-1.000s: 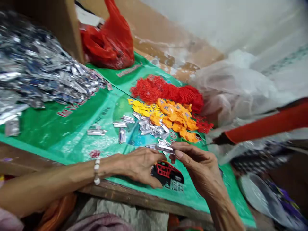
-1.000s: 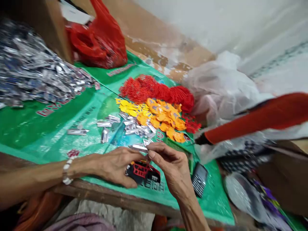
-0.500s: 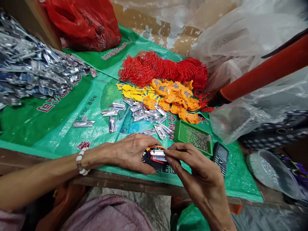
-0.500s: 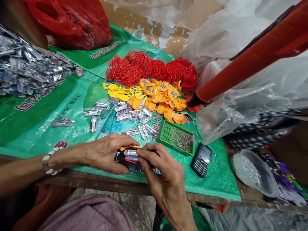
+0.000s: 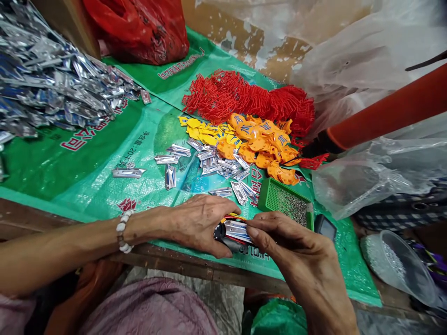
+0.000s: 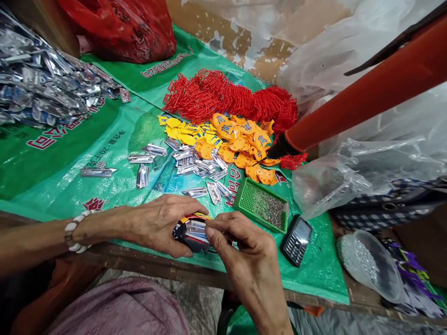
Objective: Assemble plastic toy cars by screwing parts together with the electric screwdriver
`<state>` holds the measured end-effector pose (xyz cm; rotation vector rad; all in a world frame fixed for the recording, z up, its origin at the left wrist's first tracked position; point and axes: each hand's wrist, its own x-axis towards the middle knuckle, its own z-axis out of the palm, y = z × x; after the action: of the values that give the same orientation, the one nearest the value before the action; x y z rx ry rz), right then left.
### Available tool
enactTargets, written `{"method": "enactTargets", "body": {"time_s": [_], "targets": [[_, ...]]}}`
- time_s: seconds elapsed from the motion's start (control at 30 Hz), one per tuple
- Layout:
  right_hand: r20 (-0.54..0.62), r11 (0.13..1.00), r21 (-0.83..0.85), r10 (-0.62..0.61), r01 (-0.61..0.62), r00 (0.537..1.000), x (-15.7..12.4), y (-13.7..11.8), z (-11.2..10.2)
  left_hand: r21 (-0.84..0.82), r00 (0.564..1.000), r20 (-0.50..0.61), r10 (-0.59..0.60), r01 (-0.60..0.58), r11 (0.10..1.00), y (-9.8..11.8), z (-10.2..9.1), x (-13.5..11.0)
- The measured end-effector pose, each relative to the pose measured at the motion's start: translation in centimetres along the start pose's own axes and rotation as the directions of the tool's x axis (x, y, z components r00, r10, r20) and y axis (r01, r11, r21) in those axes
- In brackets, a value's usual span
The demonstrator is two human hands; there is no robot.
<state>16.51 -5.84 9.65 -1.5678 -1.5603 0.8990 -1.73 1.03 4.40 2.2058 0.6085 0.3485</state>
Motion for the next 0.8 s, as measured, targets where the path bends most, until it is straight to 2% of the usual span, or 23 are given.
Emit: {"method": "enactTargets", "body": {"time_s": [0.1,0.27,0.4,0.6,0.7,0.8], "targets": [[0.015,1.0,-0.014,0.027,-0.026,1.0,0.2,-0.2,0.0,0.007,1.0,-0.019,-0.004,0.004,1.0,0.0,0.1,-0.1],[0.005,0.996,-0.031,-0.081,0.081,0.997,0.1,-0.1,0.2,0.003,1.0,-0.001,-0.006,0.006,1.0,0.0,0.3,-0.1],[-0.026,0.993,-0.05,-0.108,0.106,0.994,-0.2,0.2,0.4,0.011,1.0,-0.02,0.011,-0.011,1.0,-0.2,0.3,-0.1],[-0.078,0.99,-0.037,-0.137,0.134,0.988,-0.7,0.4,0.9,0.031,0.994,-0.004,0.109,-0.108,0.994,-0.2,-0.1,-0.4],[-0.071,0.975,-0.084,-0.213,0.207,0.974,-0.9,0.6,1.1,0.058,0.993,0.01,0.117,-0.118,0.991,0.1,-0.4,-0.6],[-0.067,0.928,-0.204,-0.333,0.313,0.941,-0.8,1.0,1.1,0.066,0.994,0.027,0.104,-0.105,0.992,0.3,-0.5,-0.7]]}}
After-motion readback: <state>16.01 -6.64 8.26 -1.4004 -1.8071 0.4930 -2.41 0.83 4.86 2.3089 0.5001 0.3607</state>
